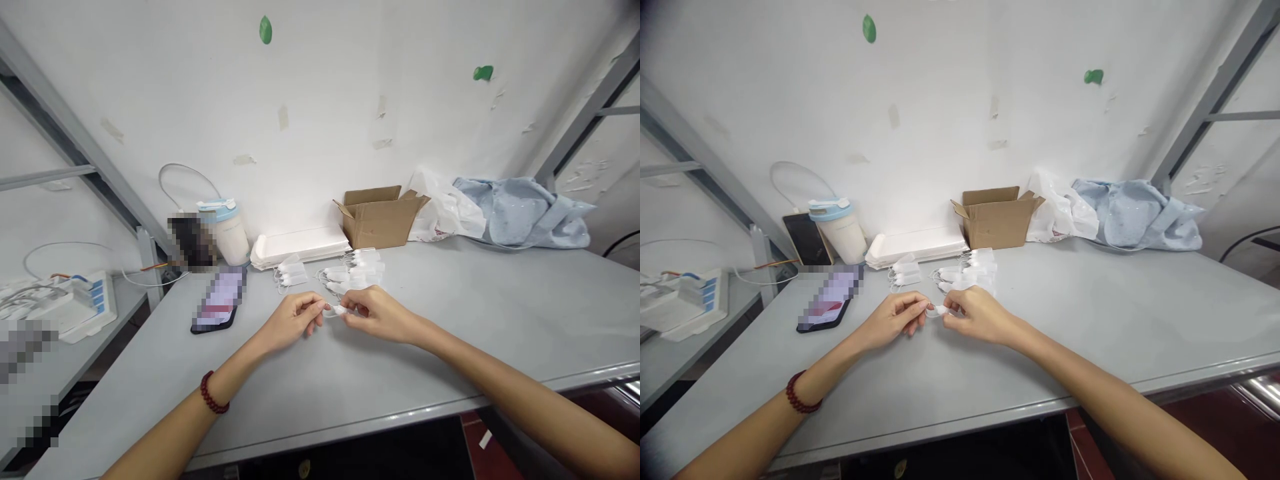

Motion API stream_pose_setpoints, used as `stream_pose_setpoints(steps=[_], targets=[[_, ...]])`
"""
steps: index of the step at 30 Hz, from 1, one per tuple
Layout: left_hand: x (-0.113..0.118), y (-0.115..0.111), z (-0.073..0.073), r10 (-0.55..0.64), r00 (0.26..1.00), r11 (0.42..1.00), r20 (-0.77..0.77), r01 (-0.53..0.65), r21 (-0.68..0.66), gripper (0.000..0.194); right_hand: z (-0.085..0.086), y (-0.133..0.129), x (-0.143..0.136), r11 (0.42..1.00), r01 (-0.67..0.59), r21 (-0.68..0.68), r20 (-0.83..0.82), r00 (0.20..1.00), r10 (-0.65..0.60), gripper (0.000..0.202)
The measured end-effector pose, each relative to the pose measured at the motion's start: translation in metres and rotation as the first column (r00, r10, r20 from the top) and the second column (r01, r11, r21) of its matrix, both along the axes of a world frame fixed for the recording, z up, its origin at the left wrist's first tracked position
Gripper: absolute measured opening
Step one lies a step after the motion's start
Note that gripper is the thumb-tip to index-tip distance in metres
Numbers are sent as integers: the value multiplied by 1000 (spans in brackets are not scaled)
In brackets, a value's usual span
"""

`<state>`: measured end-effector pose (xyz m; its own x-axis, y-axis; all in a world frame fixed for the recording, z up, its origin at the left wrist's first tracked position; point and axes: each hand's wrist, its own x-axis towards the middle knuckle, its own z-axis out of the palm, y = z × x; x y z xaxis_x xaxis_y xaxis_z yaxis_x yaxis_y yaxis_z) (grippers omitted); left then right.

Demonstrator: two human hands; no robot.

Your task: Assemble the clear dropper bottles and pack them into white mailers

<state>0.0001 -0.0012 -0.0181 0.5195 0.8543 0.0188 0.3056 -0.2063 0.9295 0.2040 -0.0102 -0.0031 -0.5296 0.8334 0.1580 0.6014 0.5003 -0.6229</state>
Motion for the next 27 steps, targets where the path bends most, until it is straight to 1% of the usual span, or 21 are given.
stream_pose_setpoints(steps=[12,19,27], targets=[[1,-1,2,7,1000,1000,16,-7,0,29,0,0,0,1000,-6,13,11,1000,6,11],[0,-1,0,-7,1000,1000,13,7,-2,28,-1,0,-1,999,-23,25,14,1000,22,11],[0,-2,1,-29,999,999,-35,30,28,30,-2,0,-1,1000,-26,13,-24,999,27,12]])
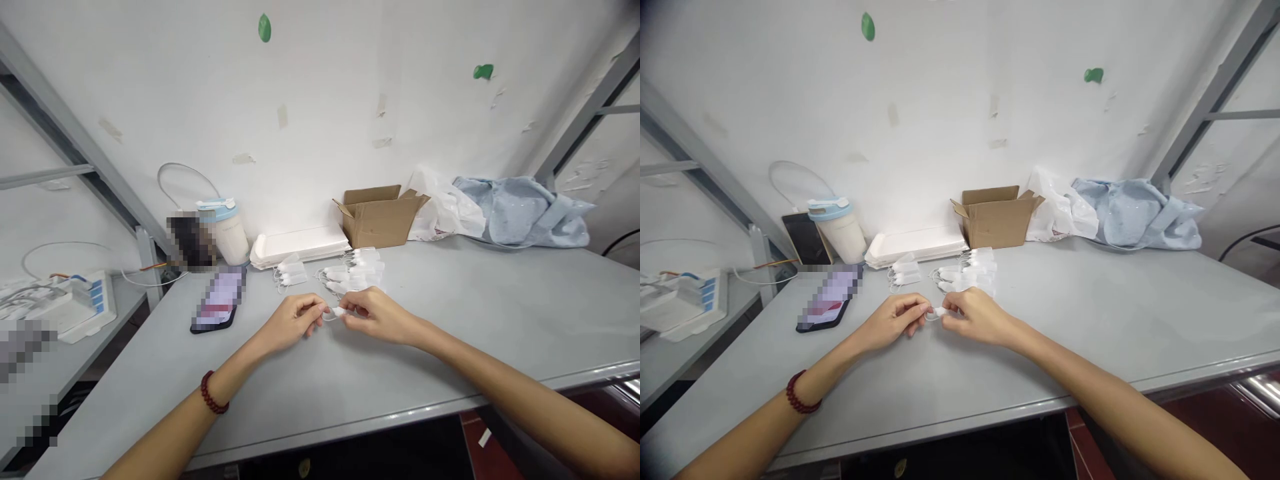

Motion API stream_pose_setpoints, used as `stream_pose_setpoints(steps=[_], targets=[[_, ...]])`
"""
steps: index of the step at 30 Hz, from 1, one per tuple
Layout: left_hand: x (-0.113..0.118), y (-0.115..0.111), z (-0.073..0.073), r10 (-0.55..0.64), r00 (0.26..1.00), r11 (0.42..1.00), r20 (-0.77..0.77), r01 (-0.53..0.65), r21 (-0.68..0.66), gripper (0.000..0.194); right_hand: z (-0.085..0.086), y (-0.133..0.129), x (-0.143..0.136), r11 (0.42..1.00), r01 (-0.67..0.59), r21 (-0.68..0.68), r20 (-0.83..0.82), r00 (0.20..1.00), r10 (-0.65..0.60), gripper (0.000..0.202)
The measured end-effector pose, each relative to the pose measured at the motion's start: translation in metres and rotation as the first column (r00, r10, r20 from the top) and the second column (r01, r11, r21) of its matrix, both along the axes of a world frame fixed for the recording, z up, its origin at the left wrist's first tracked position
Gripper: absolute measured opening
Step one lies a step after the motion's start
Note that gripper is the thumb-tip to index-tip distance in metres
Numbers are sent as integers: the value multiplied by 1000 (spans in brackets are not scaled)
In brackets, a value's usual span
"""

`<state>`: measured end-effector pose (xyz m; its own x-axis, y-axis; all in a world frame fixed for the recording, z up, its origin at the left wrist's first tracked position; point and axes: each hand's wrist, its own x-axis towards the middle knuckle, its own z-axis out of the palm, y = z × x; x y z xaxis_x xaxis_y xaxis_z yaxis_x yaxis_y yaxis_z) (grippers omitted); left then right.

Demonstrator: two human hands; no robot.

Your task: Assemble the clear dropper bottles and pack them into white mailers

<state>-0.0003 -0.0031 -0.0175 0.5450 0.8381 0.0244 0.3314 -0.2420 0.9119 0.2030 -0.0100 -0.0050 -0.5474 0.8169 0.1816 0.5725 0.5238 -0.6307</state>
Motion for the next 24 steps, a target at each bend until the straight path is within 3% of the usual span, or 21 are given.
stream_pose_setpoints(steps=[24], targets=[[2,-6,-3,-8,999,998,31,10,-56,27,-10,-1,-3,991,-77,108,-16,997,80,10]])
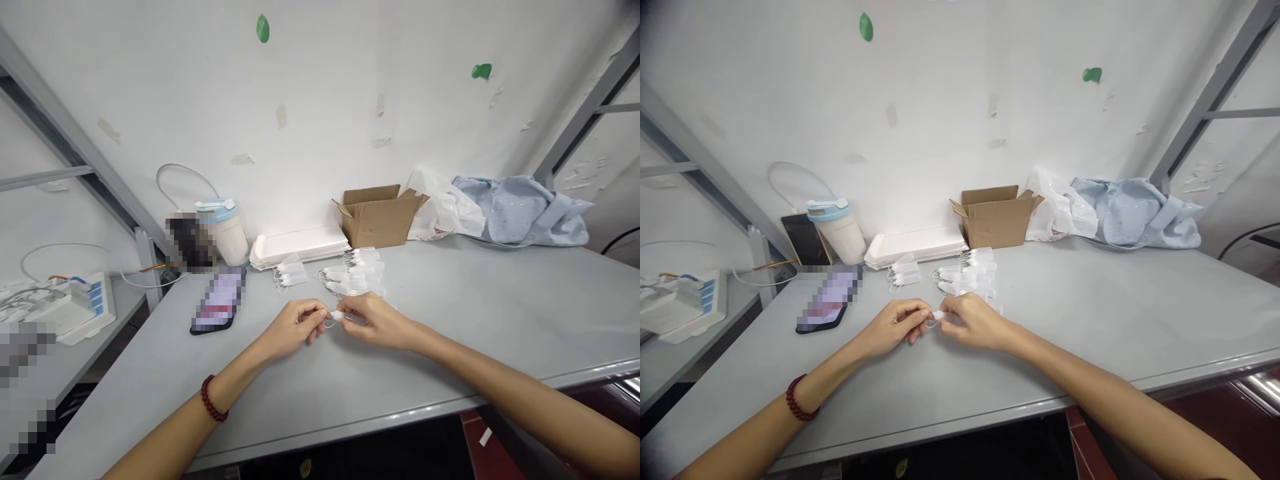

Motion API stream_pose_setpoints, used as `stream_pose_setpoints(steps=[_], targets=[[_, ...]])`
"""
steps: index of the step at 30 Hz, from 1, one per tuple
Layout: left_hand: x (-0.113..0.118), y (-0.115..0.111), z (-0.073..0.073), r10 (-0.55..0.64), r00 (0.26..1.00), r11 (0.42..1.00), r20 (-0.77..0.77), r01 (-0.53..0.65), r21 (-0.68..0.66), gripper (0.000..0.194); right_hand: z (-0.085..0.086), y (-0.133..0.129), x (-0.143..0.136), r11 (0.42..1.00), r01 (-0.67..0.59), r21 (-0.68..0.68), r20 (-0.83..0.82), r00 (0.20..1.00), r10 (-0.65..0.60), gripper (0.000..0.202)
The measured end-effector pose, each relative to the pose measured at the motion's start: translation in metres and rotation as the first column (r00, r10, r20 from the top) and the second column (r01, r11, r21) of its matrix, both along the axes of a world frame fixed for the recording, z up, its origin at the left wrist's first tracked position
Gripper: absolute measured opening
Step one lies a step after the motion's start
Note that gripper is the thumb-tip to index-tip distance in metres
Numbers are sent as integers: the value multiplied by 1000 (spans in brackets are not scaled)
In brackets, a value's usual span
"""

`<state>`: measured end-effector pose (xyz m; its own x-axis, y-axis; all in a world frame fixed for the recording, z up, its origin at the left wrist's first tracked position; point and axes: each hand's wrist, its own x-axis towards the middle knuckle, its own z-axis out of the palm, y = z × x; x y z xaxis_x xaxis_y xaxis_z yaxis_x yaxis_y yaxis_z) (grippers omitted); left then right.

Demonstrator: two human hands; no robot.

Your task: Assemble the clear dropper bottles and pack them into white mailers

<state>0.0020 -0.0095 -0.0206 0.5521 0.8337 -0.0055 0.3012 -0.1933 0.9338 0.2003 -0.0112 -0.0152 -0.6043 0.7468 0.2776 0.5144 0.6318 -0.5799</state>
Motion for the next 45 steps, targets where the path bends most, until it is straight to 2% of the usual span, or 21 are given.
stream_pose_setpoints(steps=[14,20,27,39,45], targets=[[1,1,-6,-20,1000,1000,15,20,-15,29,-4,1,1,999,-28,20,-7,1000,28,8],[-4,6,6,-5,999,997,-34,8,75,28,-1,2,0,999,-9,36,-31,999,10,10],[-8,8,14,98,994,989,-46,-92,117,25,4,1,-1,999,14,44,-29,999,-13,11],[0,-1,6,107,994,994,-25,-106,36,24,0,-4,0,998,-32,60,-12,999,33,13],[0,-3,7,92,995,996,-36,-92,-3,24,-1,-4,0,996,-48,77,-2,999,48,13]])
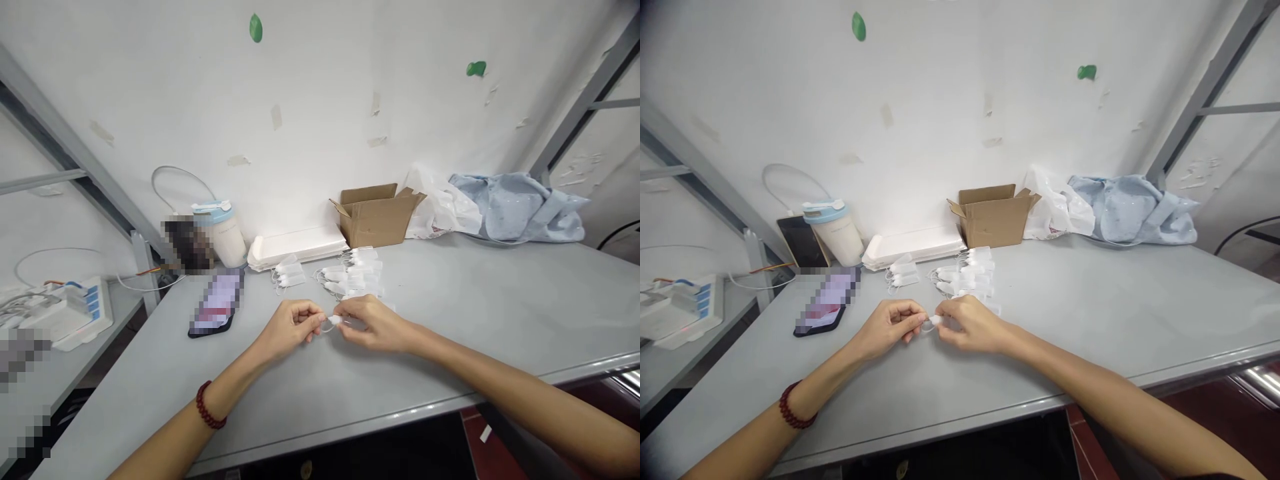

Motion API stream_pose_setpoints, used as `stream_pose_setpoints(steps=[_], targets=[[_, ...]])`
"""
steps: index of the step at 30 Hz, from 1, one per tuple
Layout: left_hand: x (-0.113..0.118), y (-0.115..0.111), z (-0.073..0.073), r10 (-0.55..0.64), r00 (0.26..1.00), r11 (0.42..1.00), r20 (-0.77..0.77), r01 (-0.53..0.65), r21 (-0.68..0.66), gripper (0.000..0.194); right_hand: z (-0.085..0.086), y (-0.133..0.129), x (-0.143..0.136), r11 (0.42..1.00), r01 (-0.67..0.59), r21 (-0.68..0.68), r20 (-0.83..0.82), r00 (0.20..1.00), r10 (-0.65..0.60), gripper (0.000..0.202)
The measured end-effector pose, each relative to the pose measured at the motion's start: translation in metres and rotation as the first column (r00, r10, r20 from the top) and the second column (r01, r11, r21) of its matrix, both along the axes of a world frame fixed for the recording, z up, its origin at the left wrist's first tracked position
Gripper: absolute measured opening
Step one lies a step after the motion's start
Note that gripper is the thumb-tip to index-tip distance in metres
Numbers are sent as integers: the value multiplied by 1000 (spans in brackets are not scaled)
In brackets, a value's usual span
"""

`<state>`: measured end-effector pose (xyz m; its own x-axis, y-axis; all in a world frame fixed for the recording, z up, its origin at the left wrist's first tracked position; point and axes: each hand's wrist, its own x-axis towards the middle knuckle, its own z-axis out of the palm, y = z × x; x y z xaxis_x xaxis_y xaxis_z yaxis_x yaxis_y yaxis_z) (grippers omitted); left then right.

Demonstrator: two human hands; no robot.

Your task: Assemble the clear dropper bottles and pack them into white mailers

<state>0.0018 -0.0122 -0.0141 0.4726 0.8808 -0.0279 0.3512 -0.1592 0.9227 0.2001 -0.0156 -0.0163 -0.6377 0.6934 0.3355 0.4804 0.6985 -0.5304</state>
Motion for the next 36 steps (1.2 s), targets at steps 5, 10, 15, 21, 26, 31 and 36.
stream_pose_setpoints(steps=[5,10,15,21,26,31,36], targets=[[1,2,5,0,1000,1000,-14,0,15,24,0,2,-2,1000,18,12,43,999,-18,14],[-10,16,7,109,994,991,2,-109,78,26,-4,13,2,982,127,136,76,987,-138,24],[-33,40,1,419,900,897,124,-431,96,25,-10,24,8,929,144,341,110,975,-192,30],[-46,57,-13,535,837,834,115,-545,88,27,-13,21,6,894,110,434,265,933,-244,29],[-48,63,-22,588,808,789,43,-585,190,25,-18,23,6,898,119,424,338,899,-279,26],[-50,67,-25,641,766,738,-39,-602,304,24,-19,24,7,909,134,395,386,873,-296,28],[-50,66,-24,683,727,693,-76,-611,382,25,-17,23,6,916,131,379,382,880,-283,28]])
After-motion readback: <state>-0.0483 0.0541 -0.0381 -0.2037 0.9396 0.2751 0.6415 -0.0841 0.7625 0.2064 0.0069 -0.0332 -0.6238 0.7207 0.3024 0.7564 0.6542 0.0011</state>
